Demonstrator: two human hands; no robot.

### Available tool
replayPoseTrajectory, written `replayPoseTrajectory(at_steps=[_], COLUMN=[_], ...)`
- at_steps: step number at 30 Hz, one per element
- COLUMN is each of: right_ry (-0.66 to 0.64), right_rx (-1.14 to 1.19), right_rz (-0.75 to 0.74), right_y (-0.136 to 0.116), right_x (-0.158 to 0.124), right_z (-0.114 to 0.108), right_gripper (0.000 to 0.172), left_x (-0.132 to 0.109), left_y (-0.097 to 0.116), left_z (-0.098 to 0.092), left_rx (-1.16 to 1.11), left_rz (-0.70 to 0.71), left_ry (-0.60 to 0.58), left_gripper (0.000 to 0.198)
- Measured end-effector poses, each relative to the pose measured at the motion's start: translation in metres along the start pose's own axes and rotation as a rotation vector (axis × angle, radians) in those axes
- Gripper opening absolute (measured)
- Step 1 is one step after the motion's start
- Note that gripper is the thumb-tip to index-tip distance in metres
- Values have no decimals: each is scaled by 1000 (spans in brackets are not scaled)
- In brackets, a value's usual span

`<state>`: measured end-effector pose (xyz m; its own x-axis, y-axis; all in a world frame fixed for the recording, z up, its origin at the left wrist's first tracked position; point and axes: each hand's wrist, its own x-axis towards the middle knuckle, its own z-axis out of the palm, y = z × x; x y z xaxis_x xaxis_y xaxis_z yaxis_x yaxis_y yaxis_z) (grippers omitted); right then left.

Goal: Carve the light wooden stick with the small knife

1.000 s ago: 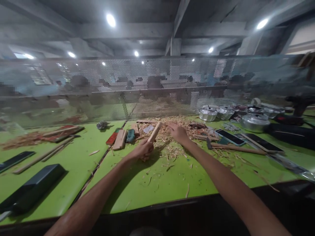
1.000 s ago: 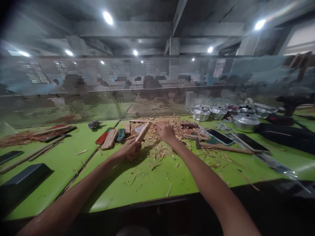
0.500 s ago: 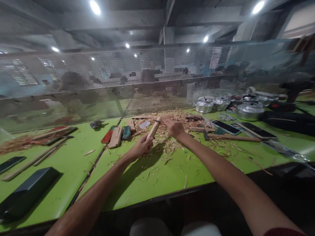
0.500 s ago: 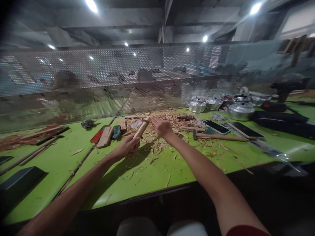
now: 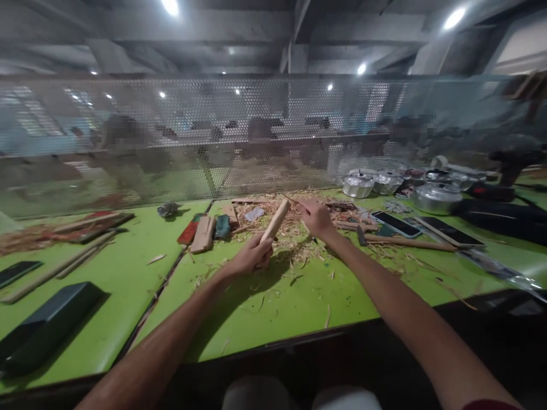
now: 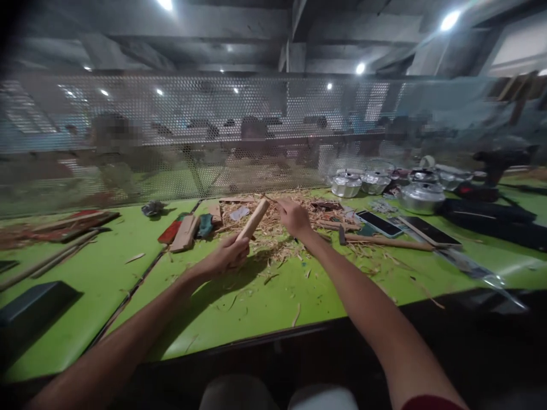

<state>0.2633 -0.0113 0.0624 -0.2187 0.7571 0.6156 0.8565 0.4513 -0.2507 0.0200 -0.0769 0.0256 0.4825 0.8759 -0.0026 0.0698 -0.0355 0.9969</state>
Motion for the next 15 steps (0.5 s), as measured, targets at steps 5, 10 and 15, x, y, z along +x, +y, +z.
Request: replayPoseTrajectory(at_steps=[5,10,15], right_ry=[-129,-178,-210], right_rx=[-48,-167,-276], right_rz=[-65,-61,-90], right_y=[-11,-10,-3], right_x=[-9,-9,-8], right_z=[7,9,12], right_gripper=[46,50,51], left_x=[3,9,9], left_y=[-3,-10,-3], left_z=[3,-1,0], left_rx=[1,73,89], left_rz=[-10,50,35], left_ry=[52,90,87], left_gripper=[32,29,27])
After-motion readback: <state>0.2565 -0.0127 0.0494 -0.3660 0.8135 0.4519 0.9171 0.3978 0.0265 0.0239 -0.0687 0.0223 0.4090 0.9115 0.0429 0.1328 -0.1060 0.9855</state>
